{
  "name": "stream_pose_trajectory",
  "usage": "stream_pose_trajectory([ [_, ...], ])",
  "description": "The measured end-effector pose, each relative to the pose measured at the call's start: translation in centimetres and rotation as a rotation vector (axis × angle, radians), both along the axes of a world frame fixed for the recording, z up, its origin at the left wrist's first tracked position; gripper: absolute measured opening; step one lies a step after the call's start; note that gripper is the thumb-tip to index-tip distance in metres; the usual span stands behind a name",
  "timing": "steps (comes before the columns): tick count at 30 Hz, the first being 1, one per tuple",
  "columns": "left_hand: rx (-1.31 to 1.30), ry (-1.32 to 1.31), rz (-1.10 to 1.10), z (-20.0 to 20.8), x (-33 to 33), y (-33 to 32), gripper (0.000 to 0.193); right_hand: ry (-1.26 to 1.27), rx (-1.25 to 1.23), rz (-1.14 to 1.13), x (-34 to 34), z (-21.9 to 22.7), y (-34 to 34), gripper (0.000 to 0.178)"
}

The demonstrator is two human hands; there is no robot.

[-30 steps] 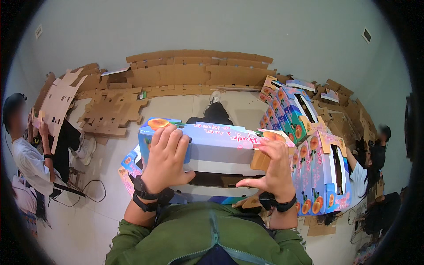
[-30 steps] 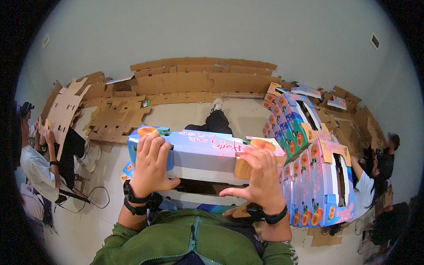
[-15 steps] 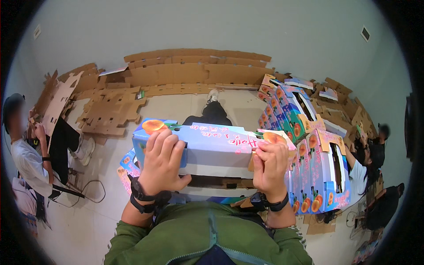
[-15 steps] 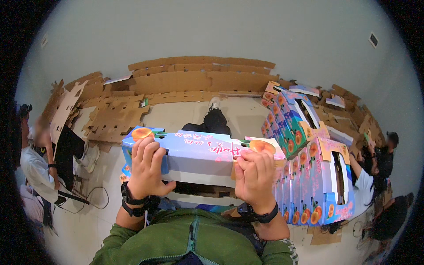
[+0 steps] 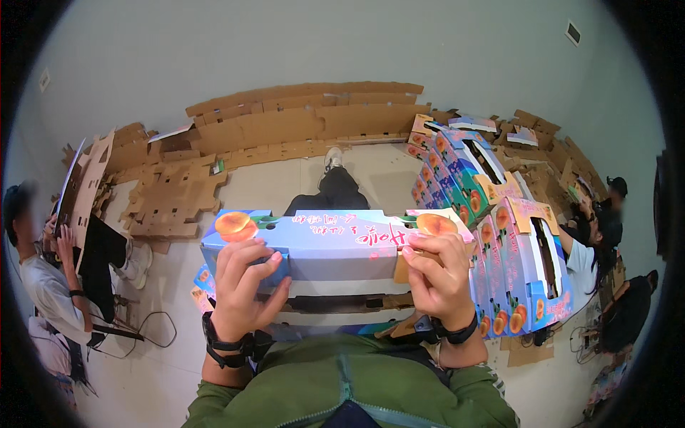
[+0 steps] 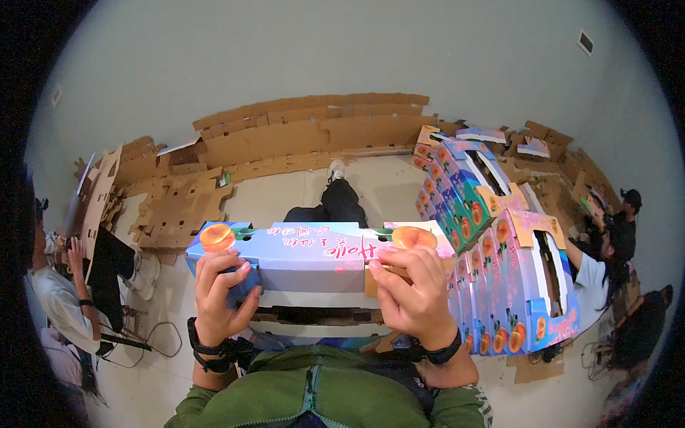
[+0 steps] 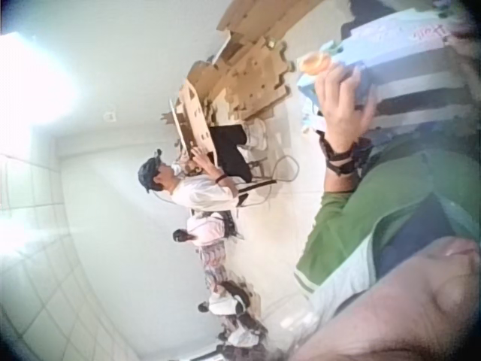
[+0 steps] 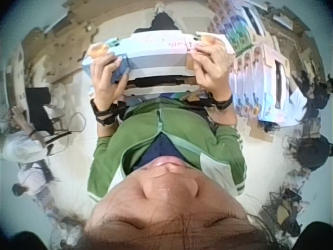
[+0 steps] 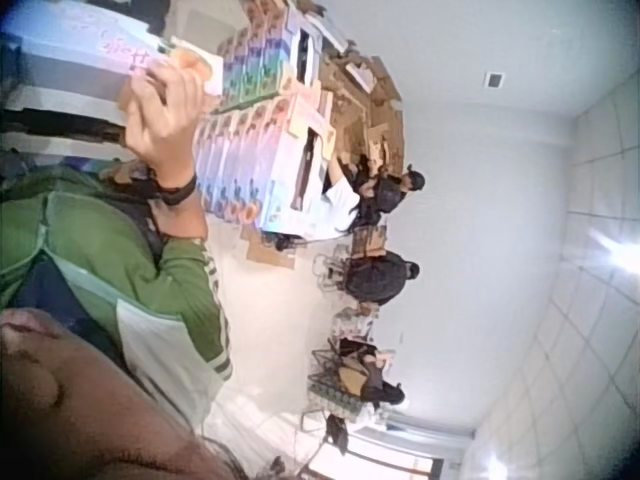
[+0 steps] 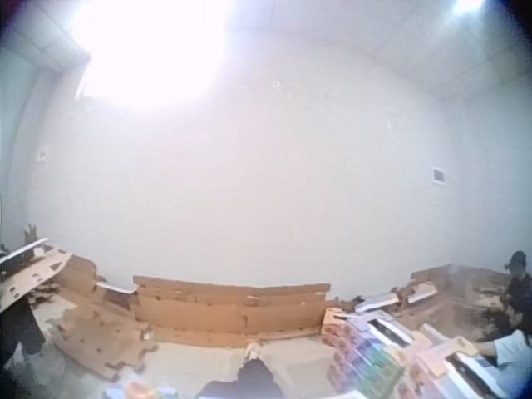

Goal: Assemble cardboard fruit boxes by folding and pressing the pre-cut flaps into place.

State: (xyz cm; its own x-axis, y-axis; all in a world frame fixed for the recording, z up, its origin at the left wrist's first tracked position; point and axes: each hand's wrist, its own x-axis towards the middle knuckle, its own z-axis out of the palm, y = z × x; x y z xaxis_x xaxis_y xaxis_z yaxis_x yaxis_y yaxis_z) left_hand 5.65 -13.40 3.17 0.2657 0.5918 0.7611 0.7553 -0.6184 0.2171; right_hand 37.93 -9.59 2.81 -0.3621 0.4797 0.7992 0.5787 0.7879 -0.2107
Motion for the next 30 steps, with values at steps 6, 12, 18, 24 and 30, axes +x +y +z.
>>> stream_pose_trajectory([
  [6,-0.087,0.022,-0.001,0.9,-0.4,-0.3,0.040,-0.005,0.073,-0.029,-0.4,-0.2,-0.2,0.023],
  [12,-0.123,-0.236,0.286,1.7,-5.2,1.2,0.082,0.035,0.139,-0.123,-0.3,-0.7,-0.9,0.022],
  [18,-0.734,-0.835,-0.645,0.4,-7.5,2.8,0.112,0.058,0.147,-0.163,-0.1,-1.5,-3.9,0.018],
  [24,-0.653,-0.976,-0.830,-2.4,-6.1,0.5,0.102,0.041,0.087,-0.135,1.9,-1.4,-4.3,0.017],
  [30,-0.557,-1.145,-0.605,-4.7,-6.0,-0.1,0.109,-0.041,-0.168,-0.399,5.9,-0.8,-2.6,0.099],
])
